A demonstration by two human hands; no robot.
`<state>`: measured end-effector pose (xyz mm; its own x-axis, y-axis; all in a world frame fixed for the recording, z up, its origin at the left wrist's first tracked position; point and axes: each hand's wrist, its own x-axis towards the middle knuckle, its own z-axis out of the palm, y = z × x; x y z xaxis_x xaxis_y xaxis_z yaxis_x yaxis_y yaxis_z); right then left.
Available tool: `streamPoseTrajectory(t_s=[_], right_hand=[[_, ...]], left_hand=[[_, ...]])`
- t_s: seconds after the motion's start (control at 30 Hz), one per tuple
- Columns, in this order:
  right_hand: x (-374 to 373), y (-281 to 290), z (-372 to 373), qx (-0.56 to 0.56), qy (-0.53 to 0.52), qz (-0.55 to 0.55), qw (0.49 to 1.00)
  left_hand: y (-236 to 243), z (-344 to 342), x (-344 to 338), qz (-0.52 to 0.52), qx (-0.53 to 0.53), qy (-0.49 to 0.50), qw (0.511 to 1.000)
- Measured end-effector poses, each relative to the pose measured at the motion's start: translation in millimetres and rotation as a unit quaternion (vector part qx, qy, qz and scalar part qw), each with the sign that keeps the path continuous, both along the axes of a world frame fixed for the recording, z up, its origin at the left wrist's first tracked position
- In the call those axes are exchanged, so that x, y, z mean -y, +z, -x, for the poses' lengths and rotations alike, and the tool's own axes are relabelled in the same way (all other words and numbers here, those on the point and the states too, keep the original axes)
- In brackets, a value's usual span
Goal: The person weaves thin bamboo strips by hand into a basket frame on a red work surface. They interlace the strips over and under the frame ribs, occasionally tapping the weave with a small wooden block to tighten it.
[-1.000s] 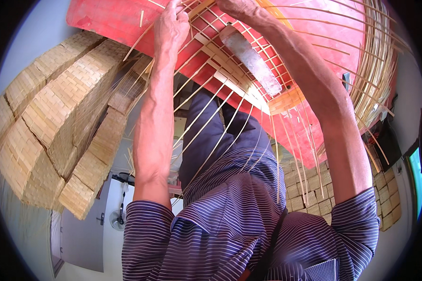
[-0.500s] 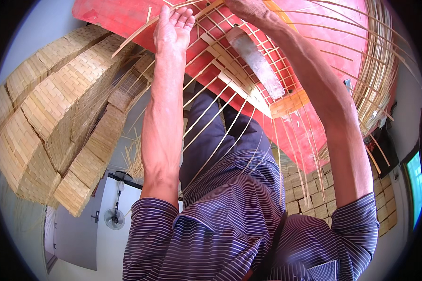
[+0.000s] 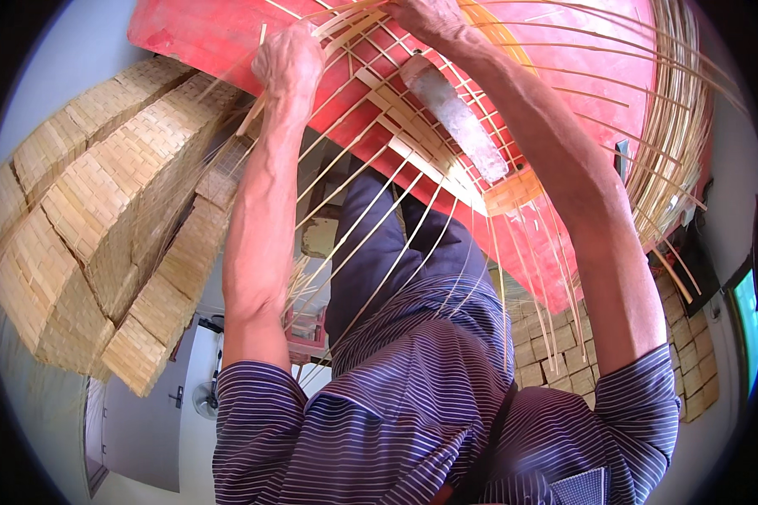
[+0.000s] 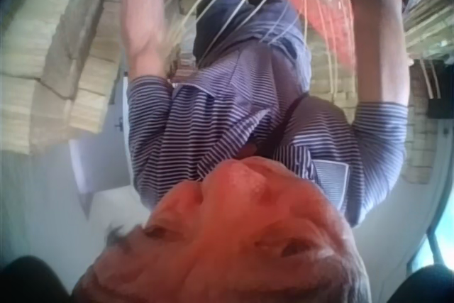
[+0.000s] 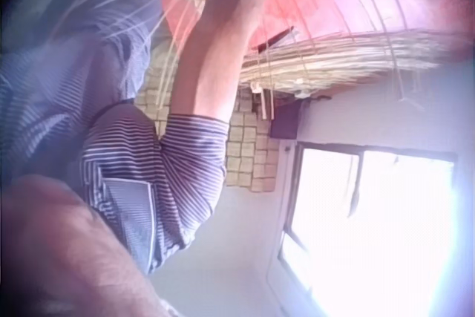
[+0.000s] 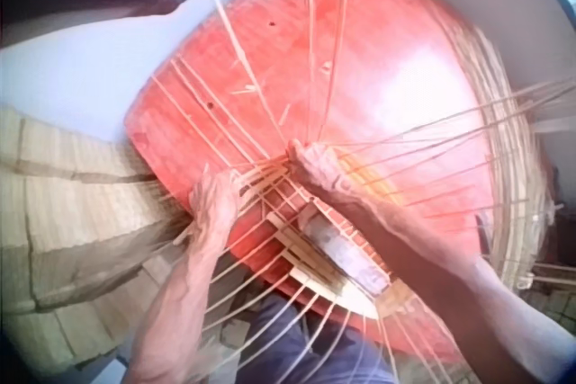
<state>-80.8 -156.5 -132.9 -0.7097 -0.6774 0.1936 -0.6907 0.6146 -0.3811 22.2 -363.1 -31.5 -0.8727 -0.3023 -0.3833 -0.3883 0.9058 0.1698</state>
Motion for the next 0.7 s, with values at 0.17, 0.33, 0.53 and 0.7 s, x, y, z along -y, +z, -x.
streamPoseTrajectory(t_s=[0.17,0.33,0.53,0.7], right_hand=[[2.8,3.7,2.4,0.060,-0.022,-0.006,0.998],[1.9,19.0,6.6,0.161,-0.020,-0.013,0.987],[1.1,16.9,13.2,0.178,-0.014,-0.038,0.983],[-2.5,18.3,13.9,0.184,0.011,-0.007,0.983]], left_hand=[[-17.1,-15.4,-17.4,-0.117,0.037,0.059,0.991],[-48.5,-2.5,-3.8,-0.505,-0.081,0.431,0.744],[-91.1,4.9,8.3,-0.652,-0.212,0.559,0.466],[-73.3,21.4,11.2,-0.716,-0.156,0.523,0.435]])
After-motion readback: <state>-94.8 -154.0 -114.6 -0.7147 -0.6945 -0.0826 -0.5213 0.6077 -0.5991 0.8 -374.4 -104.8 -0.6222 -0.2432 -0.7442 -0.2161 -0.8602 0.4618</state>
